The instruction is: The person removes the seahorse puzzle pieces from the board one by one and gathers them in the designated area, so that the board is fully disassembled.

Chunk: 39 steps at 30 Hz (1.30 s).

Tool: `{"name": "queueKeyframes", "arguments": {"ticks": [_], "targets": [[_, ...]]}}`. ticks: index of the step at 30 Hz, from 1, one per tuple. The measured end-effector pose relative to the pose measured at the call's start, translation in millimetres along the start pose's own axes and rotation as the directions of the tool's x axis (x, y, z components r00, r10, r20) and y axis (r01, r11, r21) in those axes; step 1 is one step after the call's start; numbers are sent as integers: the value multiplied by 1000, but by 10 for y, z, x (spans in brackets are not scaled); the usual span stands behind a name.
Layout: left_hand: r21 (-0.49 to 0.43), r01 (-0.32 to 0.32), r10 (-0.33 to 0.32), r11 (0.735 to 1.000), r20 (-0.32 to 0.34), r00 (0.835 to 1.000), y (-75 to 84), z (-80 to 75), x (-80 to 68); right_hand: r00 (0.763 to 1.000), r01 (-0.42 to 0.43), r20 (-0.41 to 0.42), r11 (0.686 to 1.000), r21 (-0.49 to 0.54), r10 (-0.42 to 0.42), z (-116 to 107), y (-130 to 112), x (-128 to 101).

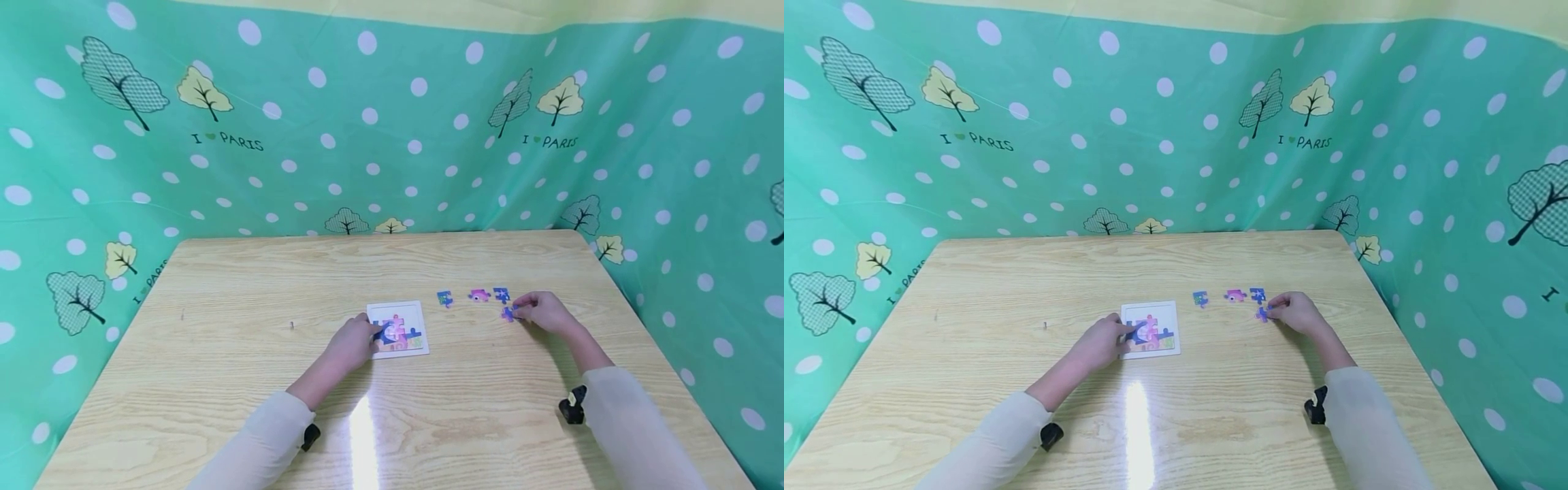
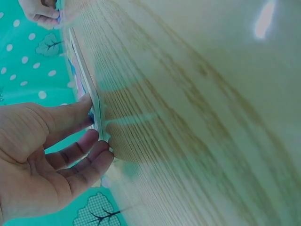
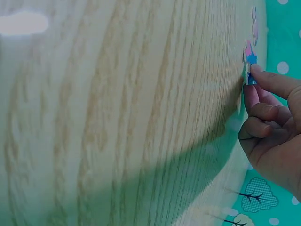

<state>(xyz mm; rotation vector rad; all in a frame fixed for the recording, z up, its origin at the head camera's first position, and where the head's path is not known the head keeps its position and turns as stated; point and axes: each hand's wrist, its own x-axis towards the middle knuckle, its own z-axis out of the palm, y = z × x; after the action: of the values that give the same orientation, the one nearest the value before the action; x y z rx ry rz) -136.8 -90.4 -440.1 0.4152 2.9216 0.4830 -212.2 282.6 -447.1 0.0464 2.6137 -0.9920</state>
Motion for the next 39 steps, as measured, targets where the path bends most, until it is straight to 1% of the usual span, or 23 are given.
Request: {"name": "queueKeyframes", "arguments": {"ticks": [6,10,18,25,33,39], "targets": [[3,5,-5,1000,3,1000,2,-2,-5,1000,0,-16,1000,-16,0,2,-22,-1],[2,3,-3,1000,1,1000,0,-7,-10,1000,12,-9,1000,-12,-12,17,-22,4],[-7,11,-11,1000,7,1000,-6,-4,-18,1000,2,-20,1000,-3,-2,44,-24,-1],[-12,-3,3,1000,1,1000,-15,-3,-20,999,13,-30,1000,-9,-13,65,-26,5],[-33,-4,4,999,1,1000,-29,-1,-17,999,0,-54,1000,13,1,66,-25,-5],[-41,8,-8,999,14,1000,-34,-2,-13,996,14,-85,1000,10,-13,49,-46,-19]]}}
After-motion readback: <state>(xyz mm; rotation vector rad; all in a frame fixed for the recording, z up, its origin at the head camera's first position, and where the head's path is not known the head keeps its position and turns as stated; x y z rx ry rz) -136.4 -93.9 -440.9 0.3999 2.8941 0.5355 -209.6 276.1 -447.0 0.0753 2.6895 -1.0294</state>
